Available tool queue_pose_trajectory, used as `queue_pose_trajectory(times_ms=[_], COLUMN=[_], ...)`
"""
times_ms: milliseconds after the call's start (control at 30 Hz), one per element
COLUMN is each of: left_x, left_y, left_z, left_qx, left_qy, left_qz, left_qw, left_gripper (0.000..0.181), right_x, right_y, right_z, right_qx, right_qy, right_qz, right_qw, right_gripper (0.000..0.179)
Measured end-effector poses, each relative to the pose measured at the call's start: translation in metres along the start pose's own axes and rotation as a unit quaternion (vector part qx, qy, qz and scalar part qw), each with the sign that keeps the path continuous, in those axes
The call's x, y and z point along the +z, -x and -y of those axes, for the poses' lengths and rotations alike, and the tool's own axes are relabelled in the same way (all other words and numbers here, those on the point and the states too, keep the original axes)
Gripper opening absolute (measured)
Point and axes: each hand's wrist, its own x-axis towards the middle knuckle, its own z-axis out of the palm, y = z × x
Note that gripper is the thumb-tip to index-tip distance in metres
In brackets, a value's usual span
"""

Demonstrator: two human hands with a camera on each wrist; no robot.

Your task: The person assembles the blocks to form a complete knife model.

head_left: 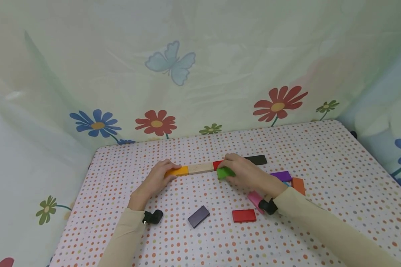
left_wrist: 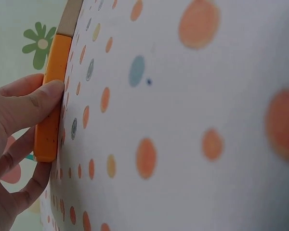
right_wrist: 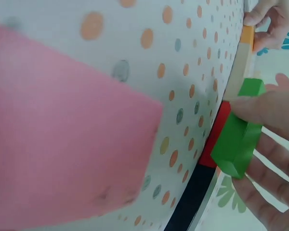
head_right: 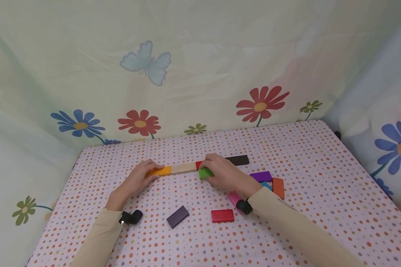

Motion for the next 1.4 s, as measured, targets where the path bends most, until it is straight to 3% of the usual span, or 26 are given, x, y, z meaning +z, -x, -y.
queue_pose_trajectory(times_ms=[167, 400, 867, 1200, 1400], left_x=[0.000, -0.002, 0.000, 0.000, 0.000], left_y=[0.000, 0.000, -0.002, -0.001, -0.001], left_z=[-0.001, 0.000, -0.002, 0.001, 0.000], left_qx=[-0.008, 0.003, -0.012, 0.001, -0.008], left_qy=[0.003, 0.004, -0.007, 0.001, -0.006], left_qz=[0.005, 0.004, 0.004, 0.002, 0.001], left_qw=[0.9999, 1.0000, 0.9999, 1.0000, 0.9999], left_gripper=[0.034, 0.034, 0.035, 0.036, 0.036], right_x=[0.004, 0.005, 0.010, 0.010, 0.010], right_y=[-0.009, -0.013, -0.012, -0.012, -0.012], right_z=[-0.002, -0.005, -0.003, -0.003, -0.003], right_qx=[0.014, 0.034, -0.006, -0.010, -0.012], right_qy=[0.015, 0.011, 0.037, 0.037, 0.040], right_qz=[-0.005, 0.007, 0.002, 0.005, 0.007], right_qw=[0.9998, 0.9993, 0.9993, 0.9992, 0.9991], right_gripper=[0.037, 0.036, 0.034, 0.034, 0.033])
